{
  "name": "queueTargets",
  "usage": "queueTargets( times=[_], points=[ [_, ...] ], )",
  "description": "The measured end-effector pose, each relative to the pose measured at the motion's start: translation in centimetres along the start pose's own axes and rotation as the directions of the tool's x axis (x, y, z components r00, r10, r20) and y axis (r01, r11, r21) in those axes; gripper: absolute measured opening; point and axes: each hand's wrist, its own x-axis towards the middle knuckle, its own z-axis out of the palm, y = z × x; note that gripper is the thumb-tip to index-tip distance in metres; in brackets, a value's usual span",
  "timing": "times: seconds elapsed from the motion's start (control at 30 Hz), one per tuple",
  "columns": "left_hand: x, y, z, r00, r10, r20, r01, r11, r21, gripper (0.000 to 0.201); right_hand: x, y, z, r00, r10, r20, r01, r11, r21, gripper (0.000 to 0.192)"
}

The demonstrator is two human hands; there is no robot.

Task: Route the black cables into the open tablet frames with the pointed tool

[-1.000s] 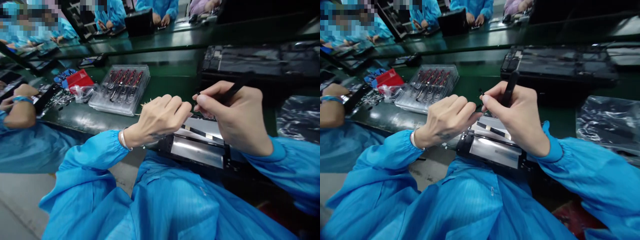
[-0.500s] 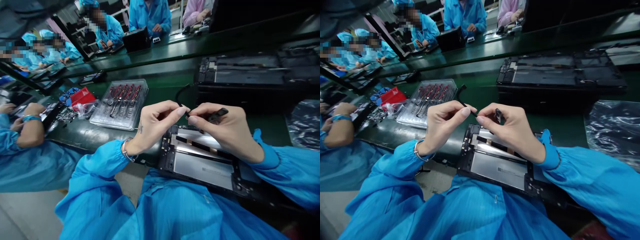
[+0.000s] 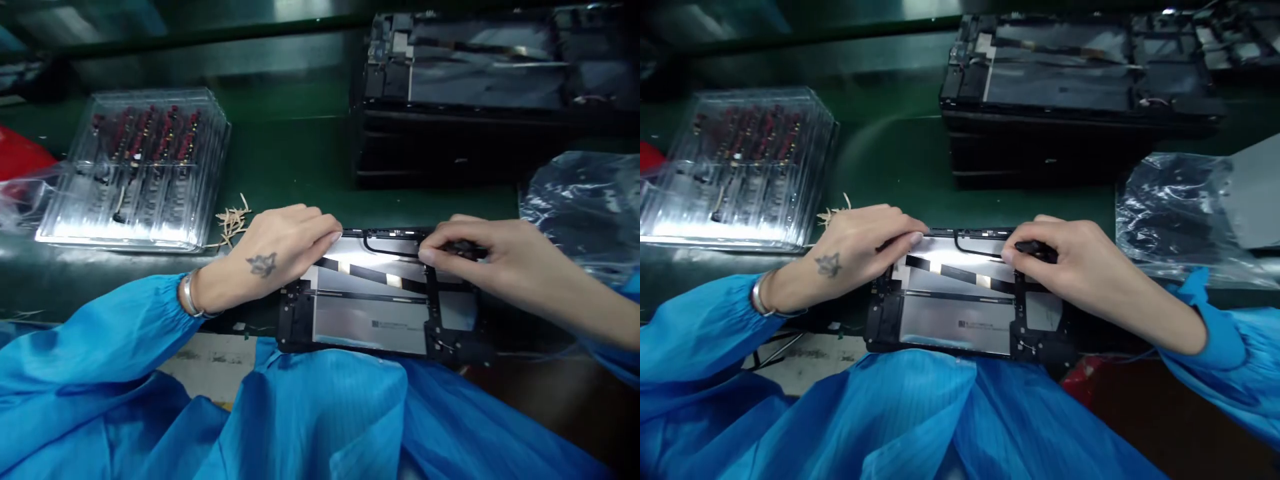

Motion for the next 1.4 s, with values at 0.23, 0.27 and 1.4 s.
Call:
queueTargets(
  times=[0.23, 0.27, 1.4],
  points=[
    [1.2, 0.2, 1.5, 0.983, 0.172, 0.06, -0.165, 0.98, -0.11, 0.028, 0.3, -0.1, -0.6, 0.99, 0.143, 0.011, -0.142, 0.986, -0.084, 0.038],
    [1.2, 0.3, 1.6, 0.98, 0.18, 0.082, -0.169, 0.978, -0.125, 0.029, 0.4, -0.1, -0.6, 0.987, 0.161, 0.022, -0.159, 0.983, -0.096, 0.039],
    [2.1, 0.6, 2.3, 0.914, 0.298, 0.276, -0.347, 0.926, 0.15, 0.03, 1.6, -0.3, -1.1, 0.965, 0.227, 0.127, -0.204, 0.963, -0.177, 0.051]
  ],
)
